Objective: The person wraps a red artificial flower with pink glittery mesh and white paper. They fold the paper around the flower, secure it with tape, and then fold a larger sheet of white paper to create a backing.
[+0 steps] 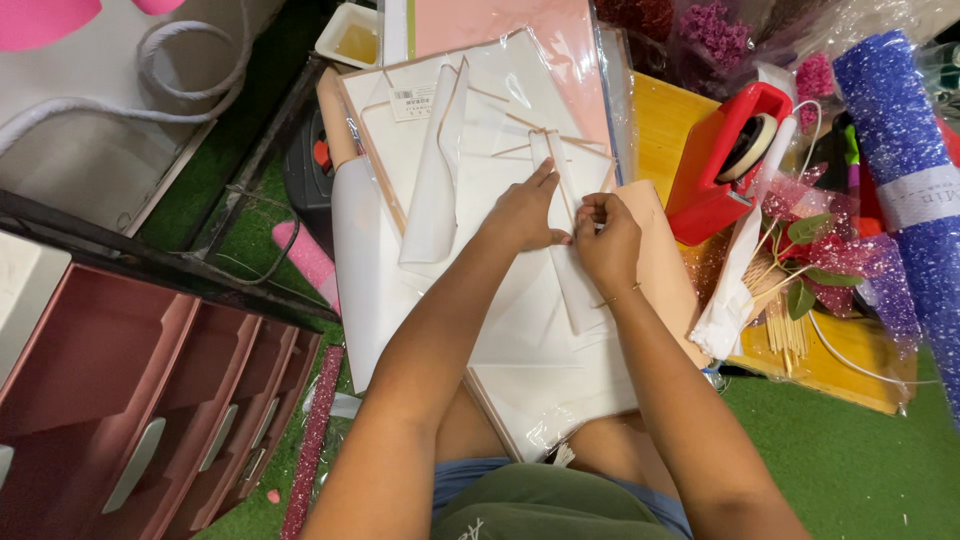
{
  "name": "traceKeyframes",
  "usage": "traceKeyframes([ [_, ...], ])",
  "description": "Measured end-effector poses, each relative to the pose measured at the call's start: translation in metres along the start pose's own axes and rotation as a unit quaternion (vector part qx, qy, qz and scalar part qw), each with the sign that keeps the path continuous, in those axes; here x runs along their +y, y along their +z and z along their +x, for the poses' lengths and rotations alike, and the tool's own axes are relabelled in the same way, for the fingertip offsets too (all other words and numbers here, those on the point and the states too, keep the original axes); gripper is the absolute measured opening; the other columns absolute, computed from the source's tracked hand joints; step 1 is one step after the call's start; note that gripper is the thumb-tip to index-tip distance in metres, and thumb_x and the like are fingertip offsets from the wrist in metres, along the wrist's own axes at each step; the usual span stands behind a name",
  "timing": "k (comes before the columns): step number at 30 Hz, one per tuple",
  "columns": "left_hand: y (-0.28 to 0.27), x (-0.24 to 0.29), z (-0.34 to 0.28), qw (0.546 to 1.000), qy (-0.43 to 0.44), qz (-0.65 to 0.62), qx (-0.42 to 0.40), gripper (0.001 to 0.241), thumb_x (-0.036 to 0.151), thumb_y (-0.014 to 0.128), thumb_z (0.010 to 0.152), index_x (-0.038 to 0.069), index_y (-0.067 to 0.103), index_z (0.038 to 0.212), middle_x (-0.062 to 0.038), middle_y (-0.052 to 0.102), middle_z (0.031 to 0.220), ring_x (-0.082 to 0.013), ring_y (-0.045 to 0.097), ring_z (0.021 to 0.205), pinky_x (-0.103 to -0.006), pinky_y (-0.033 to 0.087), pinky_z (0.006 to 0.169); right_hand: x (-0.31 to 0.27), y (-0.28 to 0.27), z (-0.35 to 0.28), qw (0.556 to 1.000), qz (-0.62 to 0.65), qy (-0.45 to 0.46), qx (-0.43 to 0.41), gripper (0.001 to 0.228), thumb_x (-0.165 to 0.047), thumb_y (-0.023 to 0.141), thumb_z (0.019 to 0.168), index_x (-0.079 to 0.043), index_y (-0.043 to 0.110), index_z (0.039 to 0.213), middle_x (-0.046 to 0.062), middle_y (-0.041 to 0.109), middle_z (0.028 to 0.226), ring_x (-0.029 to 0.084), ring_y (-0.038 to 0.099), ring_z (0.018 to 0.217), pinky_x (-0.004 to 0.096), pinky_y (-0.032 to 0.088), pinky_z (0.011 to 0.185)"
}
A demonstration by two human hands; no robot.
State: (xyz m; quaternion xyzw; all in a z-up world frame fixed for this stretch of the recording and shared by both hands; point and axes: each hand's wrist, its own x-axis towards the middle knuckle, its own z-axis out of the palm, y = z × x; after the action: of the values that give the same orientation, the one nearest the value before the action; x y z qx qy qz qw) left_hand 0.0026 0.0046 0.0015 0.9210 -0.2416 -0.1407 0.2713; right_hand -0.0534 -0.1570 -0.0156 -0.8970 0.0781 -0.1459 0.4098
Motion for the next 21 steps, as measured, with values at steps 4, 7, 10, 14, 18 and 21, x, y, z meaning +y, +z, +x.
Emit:
traceKeyframes([
  [4,0.002,0.000,0.000,1.000,-0.005,-0.006,0.005,0.099,0.041,0.087,0.078,0.001,0.039,0.155,-0.011,0.026,0.168,-0.0502,0.053,0.130,-0.0553,0.050,0.111,0.019,-0.002,0.019,0.999,-0.004,0.014,-0.030,0.017,-0.008,0.068,0.093,-0.007,0.070,0.110,0.010,0.071,0.093,0.024,0.071,0.091,0.037,0.062,0.073],
  [7,0.003,0.000,-0.002,1.000,-0.005,-0.003,0.003,0.101,0.043,0.087,0.077,0.002,0.039,0.155,-0.010,0.026,0.168,-0.0498,0.054,0.130,-0.0550,0.050,0.111,0.024,-0.007,0.037,0.997,-0.004,-0.015,-0.076,0.013,-0.015,0.071,0.096,-0.013,0.074,0.108,0.004,0.069,0.087,0.019,0.067,0.085,0.037,0.059,0.073],
  [10,0.001,0.000,-0.003,1.000,-0.006,-0.010,0.014,0.099,0.041,0.088,0.076,0.003,0.041,0.154,-0.010,0.029,0.166,-0.0493,0.055,0.129,-0.0550,0.051,0.109,-0.002,-0.021,0.049,0.991,0.031,-0.029,-0.125,0.011,-0.012,0.070,0.098,-0.011,0.075,0.108,0.004,0.069,0.082,0.018,0.068,0.081,0.035,0.060,0.072],
  [14,0.000,-0.001,-0.003,1.000,-0.003,-0.017,0.007,0.100,0.040,0.088,0.076,0.002,0.039,0.155,-0.011,0.026,0.167,-0.0506,0.053,0.130,-0.0564,0.050,0.110,-0.040,-0.038,0.056,0.973,-0.021,-0.028,-0.229,0.045,-0.007,0.068,0.093,-0.018,0.057,0.135,0.005,0.070,0.083,0.022,0.066,0.082,0.040,0.051,0.085],
  [18,0.000,-0.001,-0.003,1.000,0.000,-0.020,0.008,0.100,0.040,0.088,0.076,0.002,0.039,0.154,-0.011,0.026,0.167,-0.0513,0.053,0.130,-0.0574,0.050,0.110,-0.043,-0.031,0.070,0.942,-0.071,-0.023,-0.327,0.077,0.003,0.064,0.089,-0.016,0.036,0.158,0.011,0.072,0.086,0.033,0.069,0.089,0.047,0.049,0.088],
  [21,0.005,-0.004,0.001,1.000,-0.005,-0.016,0.010,0.100,0.040,0.088,0.076,0.002,0.039,0.155,-0.010,0.025,0.167,-0.0506,0.053,0.130,-0.0569,0.051,0.110,-0.068,-0.029,0.072,0.922,-0.178,-0.046,-0.340,0.074,-0.006,0.061,0.093,-0.005,0.029,0.160,0.019,0.074,0.100,0.041,0.069,0.101,0.055,0.050,0.094],
])
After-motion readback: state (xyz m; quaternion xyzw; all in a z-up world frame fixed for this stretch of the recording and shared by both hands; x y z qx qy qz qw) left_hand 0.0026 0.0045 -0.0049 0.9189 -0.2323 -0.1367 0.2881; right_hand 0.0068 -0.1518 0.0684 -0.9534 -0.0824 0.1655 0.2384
